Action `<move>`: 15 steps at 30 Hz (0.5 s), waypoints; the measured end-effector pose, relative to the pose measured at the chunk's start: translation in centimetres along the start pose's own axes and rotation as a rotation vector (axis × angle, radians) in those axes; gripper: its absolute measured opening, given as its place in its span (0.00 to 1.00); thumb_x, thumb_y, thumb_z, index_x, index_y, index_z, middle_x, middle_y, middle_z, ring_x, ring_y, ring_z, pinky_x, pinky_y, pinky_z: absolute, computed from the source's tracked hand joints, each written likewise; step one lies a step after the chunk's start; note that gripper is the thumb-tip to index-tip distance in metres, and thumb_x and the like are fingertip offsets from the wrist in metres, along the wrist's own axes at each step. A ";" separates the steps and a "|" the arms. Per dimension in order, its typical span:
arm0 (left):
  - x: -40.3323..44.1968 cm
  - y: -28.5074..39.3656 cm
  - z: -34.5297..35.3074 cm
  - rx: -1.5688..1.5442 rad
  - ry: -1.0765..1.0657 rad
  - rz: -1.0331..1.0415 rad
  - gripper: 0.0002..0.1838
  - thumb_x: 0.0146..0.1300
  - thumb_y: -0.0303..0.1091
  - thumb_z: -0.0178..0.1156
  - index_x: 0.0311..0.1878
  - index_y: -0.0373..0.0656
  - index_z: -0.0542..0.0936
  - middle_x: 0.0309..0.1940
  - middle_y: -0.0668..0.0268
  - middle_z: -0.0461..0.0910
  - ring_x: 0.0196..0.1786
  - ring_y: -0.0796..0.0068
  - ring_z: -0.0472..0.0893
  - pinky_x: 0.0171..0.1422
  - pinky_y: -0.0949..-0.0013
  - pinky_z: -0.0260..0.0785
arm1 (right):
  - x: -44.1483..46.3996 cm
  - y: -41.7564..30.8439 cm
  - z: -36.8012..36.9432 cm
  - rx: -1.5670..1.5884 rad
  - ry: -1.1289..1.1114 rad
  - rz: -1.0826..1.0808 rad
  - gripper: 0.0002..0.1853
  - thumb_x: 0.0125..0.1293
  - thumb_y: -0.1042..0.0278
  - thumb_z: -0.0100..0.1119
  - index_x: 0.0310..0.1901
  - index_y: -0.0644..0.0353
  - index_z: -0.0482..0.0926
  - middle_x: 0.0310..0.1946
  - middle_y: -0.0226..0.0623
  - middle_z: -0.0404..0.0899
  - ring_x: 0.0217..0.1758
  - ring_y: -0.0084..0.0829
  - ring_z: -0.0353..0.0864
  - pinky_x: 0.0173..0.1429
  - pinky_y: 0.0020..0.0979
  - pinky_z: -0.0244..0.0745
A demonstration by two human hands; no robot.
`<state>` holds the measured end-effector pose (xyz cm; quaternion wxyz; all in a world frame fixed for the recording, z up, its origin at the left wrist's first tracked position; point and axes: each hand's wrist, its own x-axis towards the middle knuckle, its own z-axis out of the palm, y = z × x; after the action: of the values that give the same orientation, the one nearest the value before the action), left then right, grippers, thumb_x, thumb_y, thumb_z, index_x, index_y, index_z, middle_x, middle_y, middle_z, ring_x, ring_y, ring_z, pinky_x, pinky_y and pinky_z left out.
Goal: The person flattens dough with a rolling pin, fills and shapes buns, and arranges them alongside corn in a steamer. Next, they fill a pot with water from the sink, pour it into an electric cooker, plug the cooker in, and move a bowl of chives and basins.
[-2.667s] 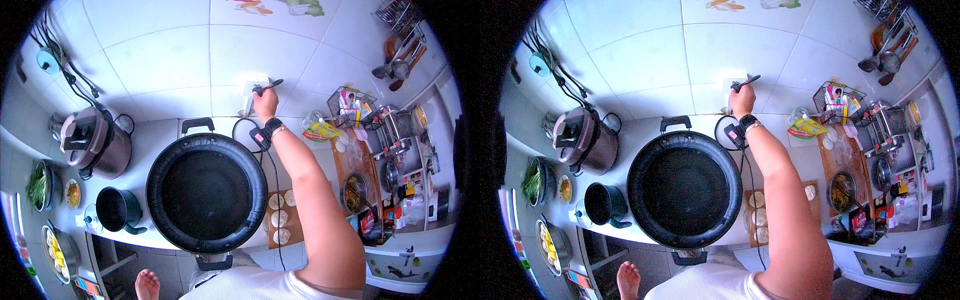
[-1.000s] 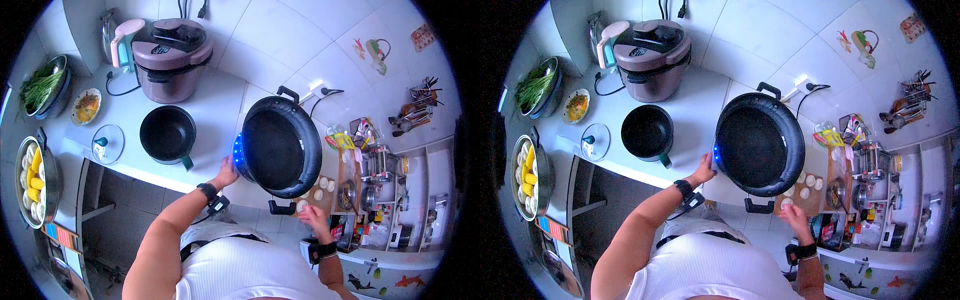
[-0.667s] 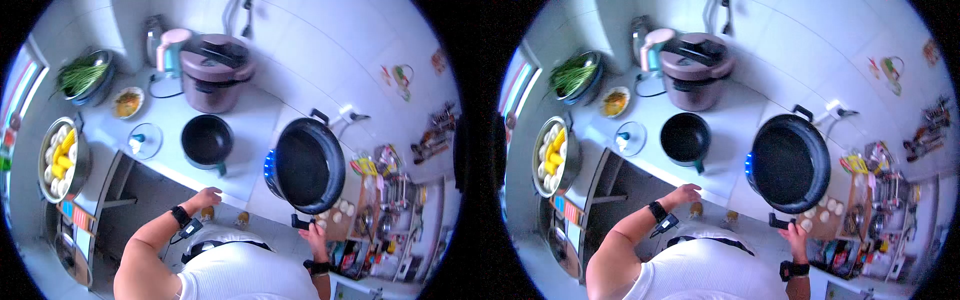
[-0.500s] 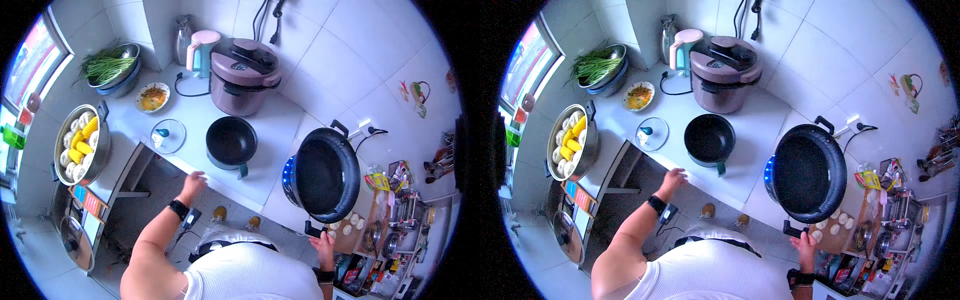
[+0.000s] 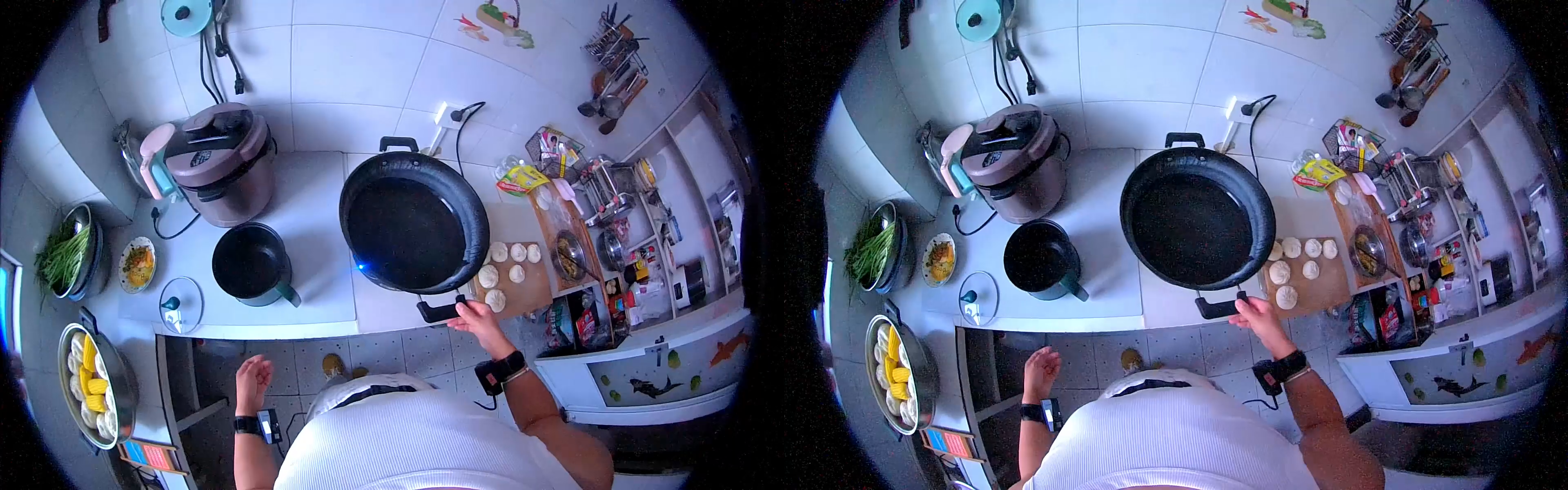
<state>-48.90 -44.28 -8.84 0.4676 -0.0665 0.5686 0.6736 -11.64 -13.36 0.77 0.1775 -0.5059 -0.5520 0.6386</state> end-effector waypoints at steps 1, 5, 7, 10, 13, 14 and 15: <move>-1.1 -0.4 0.4 0.005 0.035 -0.008 0.07 0.63 0.34 0.52 0.41 0.43 0.74 0.30 0.66 0.79 0.32 0.75 0.79 0.35 0.76 0.72 | 0.1 -0.2 0.0 0.027 -0.007 0.004 0.17 0.64 0.55 0.53 0.41 0.62 0.73 0.32 0.33 0.79 0.34 0.24 0.81 0.37 0.20 0.73; -5.2 -1.6 -0.5 0.006 0.150 0.001 0.07 0.63 0.34 0.52 0.41 0.43 0.73 0.30 0.65 0.79 0.31 0.75 0.78 0.37 0.75 0.73 | 0.0 0.8 -0.1 0.070 -0.091 -0.100 0.13 0.62 0.61 0.57 0.40 0.62 0.74 0.32 0.33 0.79 0.34 0.22 0.79 0.39 0.21 0.74; -7.0 -1.8 -1.4 0.003 0.167 0.033 0.07 0.63 0.34 0.52 0.41 0.42 0.73 0.30 0.65 0.79 0.31 0.76 0.78 0.37 0.75 0.73 | 0.5 3.4 -0.2 0.026 -0.258 -0.126 0.12 0.60 0.67 0.59 0.42 0.64 0.74 0.33 0.32 0.79 0.35 0.21 0.78 0.43 0.22 0.74; -10.5 -2.7 -1.8 0.030 0.243 0.057 0.08 0.64 0.33 0.50 0.43 0.42 0.73 0.31 0.65 0.78 0.33 0.77 0.78 0.41 0.75 0.73 | 0.5 6.9 0.3 -0.015 -0.519 -0.061 0.12 0.59 0.71 0.59 0.43 0.66 0.74 0.34 0.31 0.78 0.36 0.21 0.78 0.43 0.22 0.73; -15.0 -2.4 -0.5 0.030 0.320 0.071 0.10 0.65 0.33 0.50 0.46 0.42 0.73 0.34 0.66 0.78 0.37 0.76 0.78 0.45 0.73 0.72 | 0.4 7.9 2.8 -0.185 -0.555 0.055 0.10 0.59 0.73 0.56 0.42 0.65 0.75 0.33 0.33 0.79 0.35 0.22 0.79 0.41 0.23 0.73; -16.4 -2.5 -0.4 0.002 0.331 0.086 0.10 0.65 0.33 0.50 0.47 0.42 0.73 0.35 0.66 0.78 0.36 0.77 0.78 0.44 0.75 0.71 | 0.8 7.9 4.1 -0.211 -0.647 0.064 0.10 0.59 0.73 0.56 0.42 0.65 0.75 0.33 0.33 0.79 0.35 0.22 0.79 0.41 0.23 0.73; -17.3 -2.9 -0.1 -0.020 0.339 0.088 0.11 0.65 0.33 0.49 0.47 0.41 0.73 0.35 0.66 0.78 0.37 0.78 0.78 0.44 0.76 0.71 | 0.9 7.8 4.7 -0.228 -0.666 0.055 0.10 0.59 0.73 0.56 0.42 0.65 0.75 0.33 0.33 0.79 0.35 0.22 0.79 0.41 0.23 0.74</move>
<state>-37.36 -54.25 -0.14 0.3344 -0.1591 0.6349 0.6781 -13.42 -17.70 -7.07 -0.0873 -0.3011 -0.6335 0.7074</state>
